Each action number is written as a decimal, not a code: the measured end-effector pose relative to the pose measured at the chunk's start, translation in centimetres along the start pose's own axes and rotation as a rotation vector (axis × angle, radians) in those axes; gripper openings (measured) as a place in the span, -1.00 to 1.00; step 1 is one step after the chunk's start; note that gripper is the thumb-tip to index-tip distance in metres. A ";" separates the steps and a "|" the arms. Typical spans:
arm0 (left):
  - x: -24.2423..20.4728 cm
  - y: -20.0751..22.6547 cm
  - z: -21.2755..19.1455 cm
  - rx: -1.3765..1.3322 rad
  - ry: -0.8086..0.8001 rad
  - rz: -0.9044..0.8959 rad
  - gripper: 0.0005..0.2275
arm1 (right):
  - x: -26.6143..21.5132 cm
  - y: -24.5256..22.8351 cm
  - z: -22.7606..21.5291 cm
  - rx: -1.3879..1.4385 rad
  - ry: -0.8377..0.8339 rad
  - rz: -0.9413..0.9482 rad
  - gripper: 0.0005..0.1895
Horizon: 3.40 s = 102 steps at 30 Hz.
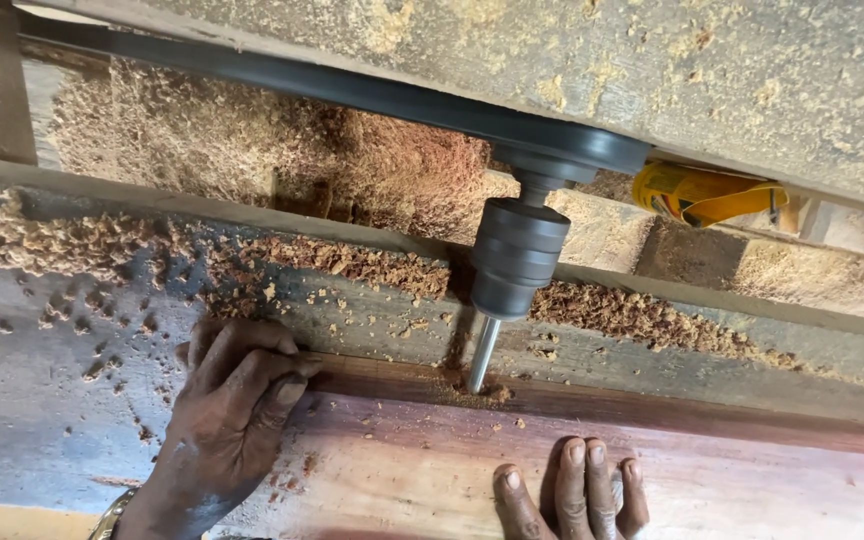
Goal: The person guides a long wooden plank along the fence of a vertical drilling machine, advancing it step by step so the spinning bit bores a series of holes along the plank's edge, then pulls the plank back and moves it aside.
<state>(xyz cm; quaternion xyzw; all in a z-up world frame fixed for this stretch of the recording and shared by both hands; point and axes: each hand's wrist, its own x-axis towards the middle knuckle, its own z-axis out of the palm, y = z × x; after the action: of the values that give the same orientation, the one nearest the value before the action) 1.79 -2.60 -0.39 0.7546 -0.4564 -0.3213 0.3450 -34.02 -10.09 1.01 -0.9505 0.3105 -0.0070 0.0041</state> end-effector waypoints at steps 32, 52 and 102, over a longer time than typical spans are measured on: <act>2.9 0.1 -0.3 0.059 -0.011 0.050 -0.85 | 1.9 1.0 0.8 -0.055 0.045 0.004 -0.31; 8.4 0.7 -0.8 0.099 -0.038 0.109 -0.88 | 7.2 1.6 -0.5 0.011 0.104 0.046 -0.43; -5.6 1.7 -0.4 0.006 0.144 -0.030 -0.90 | 0.4 -3.6 -3.5 0.203 -0.014 0.045 -0.32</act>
<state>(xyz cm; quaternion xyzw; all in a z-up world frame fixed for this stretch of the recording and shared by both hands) -0.78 1.98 2.14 0.7837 -0.4200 -0.2701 0.3695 -31.60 -7.42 4.59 -0.9381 0.3293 -0.0314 0.1027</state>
